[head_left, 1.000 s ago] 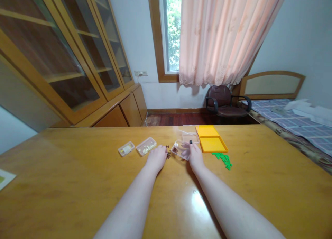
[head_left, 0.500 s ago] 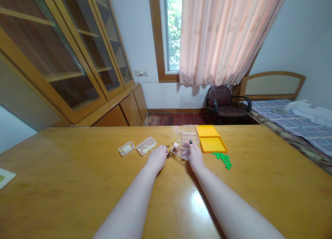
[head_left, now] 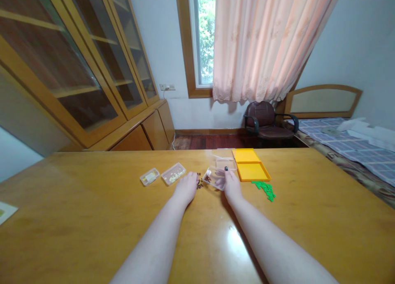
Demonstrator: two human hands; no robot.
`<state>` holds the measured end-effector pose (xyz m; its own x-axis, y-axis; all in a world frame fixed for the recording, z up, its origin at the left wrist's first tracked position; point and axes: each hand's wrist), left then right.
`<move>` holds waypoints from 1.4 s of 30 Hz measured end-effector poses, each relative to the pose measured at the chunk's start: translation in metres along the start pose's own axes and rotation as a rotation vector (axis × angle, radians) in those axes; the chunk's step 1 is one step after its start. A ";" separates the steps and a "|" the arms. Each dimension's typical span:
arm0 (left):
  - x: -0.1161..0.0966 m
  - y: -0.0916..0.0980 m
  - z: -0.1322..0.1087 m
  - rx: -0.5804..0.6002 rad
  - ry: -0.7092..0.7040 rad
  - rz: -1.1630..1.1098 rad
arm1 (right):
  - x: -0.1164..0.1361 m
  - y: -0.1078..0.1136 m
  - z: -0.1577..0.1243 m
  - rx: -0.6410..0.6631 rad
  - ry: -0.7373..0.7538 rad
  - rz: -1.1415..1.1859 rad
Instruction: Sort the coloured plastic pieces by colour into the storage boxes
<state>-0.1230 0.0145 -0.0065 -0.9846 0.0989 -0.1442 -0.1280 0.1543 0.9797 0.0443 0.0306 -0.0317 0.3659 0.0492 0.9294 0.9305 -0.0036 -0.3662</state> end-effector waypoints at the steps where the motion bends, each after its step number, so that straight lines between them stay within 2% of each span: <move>1: 0.001 0.000 0.000 -0.010 -0.003 -0.006 | 0.000 0.000 0.000 0.000 -0.001 -0.001; 24: 0.003 -0.004 0.002 -0.010 -0.021 -0.056 | 0.000 0.000 0.000 0.000 0.015 -0.044; 29: 0.005 -0.002 0.002 -0.046 -0.005 -0.078 | -0.001 -0.001 0.001 -0.001 0.021 -0.034; 42: 0.001 0.001 0.001 -0.037 0.016 -0.008 | -0.001 0.000 0.000 0.000 0.019 -0.023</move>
<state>-0.1244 0.0158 -0.0063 -0.9853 0.0823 -0.1498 -0.1396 0.1182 0.9831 0.0439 0.0307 -0.0325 0.3443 0.0298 0.9384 0.9388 -0.0030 -0.3444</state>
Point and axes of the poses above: each hand's wrist, its own z-axis towards the middle knuckle, its own y-axis out of the back of the hand, x = y × z, and after that the axes turned 8 degrees about x, right-handed
